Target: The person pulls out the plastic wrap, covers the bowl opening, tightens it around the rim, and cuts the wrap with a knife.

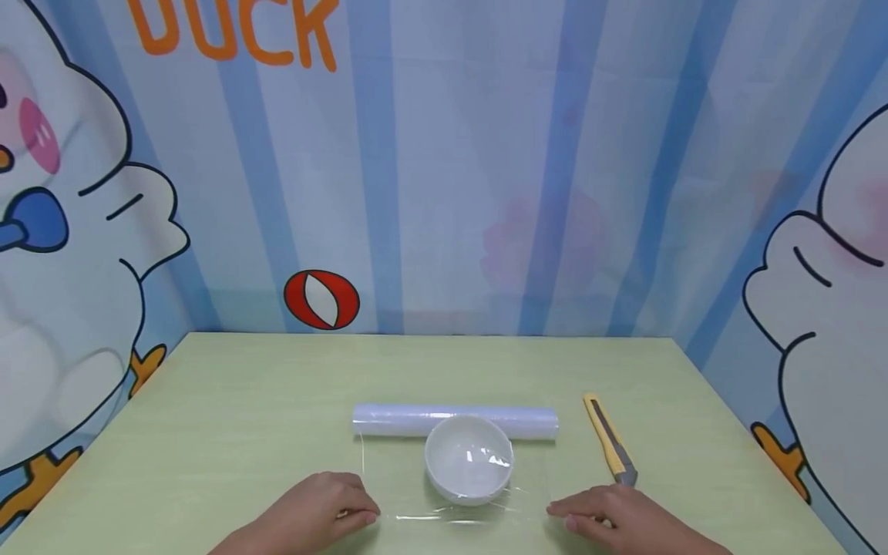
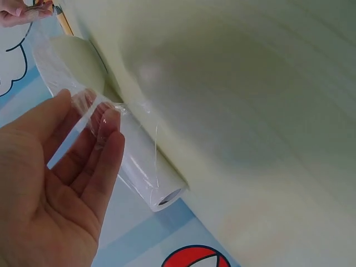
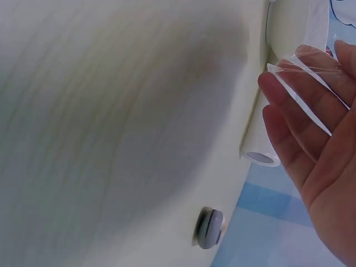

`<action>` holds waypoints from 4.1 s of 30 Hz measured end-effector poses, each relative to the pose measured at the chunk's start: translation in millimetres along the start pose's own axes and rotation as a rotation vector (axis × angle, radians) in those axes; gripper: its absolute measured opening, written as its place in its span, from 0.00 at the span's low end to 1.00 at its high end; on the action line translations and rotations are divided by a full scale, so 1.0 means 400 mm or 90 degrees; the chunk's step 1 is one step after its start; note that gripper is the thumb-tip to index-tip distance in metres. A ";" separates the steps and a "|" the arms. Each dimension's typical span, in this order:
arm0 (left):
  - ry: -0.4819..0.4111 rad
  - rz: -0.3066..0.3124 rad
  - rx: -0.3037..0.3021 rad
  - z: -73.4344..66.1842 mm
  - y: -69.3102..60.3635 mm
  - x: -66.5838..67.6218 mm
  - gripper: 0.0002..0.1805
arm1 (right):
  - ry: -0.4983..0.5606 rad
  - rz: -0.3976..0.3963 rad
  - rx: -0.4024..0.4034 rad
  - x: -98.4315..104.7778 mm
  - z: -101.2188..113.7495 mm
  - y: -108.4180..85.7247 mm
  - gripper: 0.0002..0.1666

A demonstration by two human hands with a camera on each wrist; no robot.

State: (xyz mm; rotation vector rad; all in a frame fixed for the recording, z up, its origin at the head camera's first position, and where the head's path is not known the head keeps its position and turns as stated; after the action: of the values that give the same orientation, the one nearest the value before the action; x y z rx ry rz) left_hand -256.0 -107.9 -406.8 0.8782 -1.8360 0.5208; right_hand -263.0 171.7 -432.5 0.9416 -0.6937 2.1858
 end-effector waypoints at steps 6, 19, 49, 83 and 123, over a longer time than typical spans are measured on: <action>0.069 -0.102 -0.052 -0.020 0.007 0.026 0.02 | 0.178 -0.028 -0.084 -0.003 -0.037 0.010 0.18; 0.123 -0.119 0.020 0.016 0.068 0.018 0.10 | -0.122 -0.155 -0.112 0.047 -0.033 0.054 0.07; -0.196 -0.164 0.267 0.111 0.169 -0.018 0.03 | 0.309 -0.315 -0.273 0.024 -0.065 0.198 0.06; -0.660 -0.123 0.318 0.088 0.178 -0.115 0.08 | 0.585 -0.202 -0.158 -0.028 -0.056 0.218 0.07; -0.213 -0.225 0.265 -0.027 0.153 -0.078 0.51 | 0.545 -0.155 -0.101 -0.052 0.037 0.188 0.16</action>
State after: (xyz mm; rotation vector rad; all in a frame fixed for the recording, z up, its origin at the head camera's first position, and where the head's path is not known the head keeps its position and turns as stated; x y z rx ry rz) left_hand -288.7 -50.5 -428.4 1.6197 -1.8342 0.5632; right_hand -300.9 105.5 -455.3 -0.0374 -0.2992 2.0078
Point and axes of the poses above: each hand's wrist, its own y-axis towards the middle knuckle, its own x-axis out of the back of the hand, z = x × y, the point moved 10 cm from there along y, towards the middle knuckle, and after that the axes turned 1 degree about x, right-handed, at the moved point
